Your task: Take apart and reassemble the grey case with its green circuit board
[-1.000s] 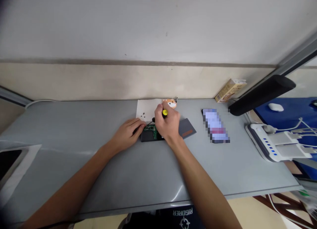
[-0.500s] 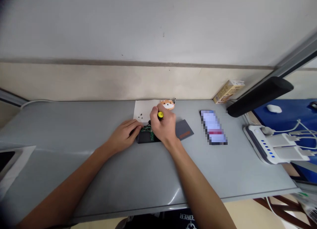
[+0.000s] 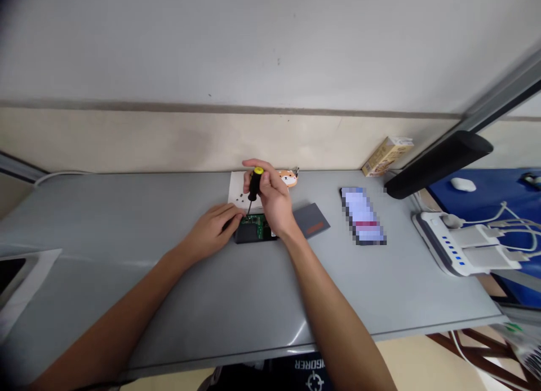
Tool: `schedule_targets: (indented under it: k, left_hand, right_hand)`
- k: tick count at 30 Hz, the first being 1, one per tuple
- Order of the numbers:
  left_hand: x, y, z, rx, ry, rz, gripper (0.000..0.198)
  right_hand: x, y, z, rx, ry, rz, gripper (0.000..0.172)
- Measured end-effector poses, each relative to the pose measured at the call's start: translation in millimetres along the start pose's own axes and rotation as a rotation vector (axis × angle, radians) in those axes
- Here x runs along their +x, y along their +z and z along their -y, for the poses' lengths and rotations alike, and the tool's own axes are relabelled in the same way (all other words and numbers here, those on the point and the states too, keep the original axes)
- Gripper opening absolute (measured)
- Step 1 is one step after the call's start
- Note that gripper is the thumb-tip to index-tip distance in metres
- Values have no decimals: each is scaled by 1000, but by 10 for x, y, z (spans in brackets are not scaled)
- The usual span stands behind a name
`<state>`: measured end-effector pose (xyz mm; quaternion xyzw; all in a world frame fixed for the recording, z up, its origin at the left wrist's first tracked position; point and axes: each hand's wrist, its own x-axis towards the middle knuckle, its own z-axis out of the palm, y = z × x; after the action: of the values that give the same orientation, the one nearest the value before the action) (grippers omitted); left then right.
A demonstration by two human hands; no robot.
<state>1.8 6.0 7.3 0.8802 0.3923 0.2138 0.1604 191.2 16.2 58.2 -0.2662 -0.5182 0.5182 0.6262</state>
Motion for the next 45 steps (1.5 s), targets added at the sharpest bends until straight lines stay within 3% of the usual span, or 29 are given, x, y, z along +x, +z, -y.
schedule_targets:
  k: [4,8,12,18,24,27,31,41,45]
  left_hand:
    - [3,-7,-8,13,2,11,26]
    - [3,14,5,20,-9,15,28]
    - [-8,47,37,19,-13,2,27]
    - [2,37,28,50,-35,20,30]
    - [6,-3,-8,50,-37,42,29]
    - [-3,-4,-14,44,-34,30,25]
    - [-8,6,-20,44,-36,23,24]
    - [-8,5,-49,39,-39,19,24]
    - [-17,25,-37,43,-39,17,23]
  right_hand:
    - [83,121,-89,161,31,-137,23]
    - [77,142,-155,130,20,-206,33]
    - [39,91,-130,58,1,-171,28]
    - [8,156,-57,81,67,-81,37]
    - [-4,162,-143,156,-7,-145,32]
    - [18,102,-152,115,20,-131,29]
    - [28,89,-119,110,61,-143,41]
    - [-9,122,-118,106,22,-134,25]
    - [-8,114,-73,141,55,-113,30]
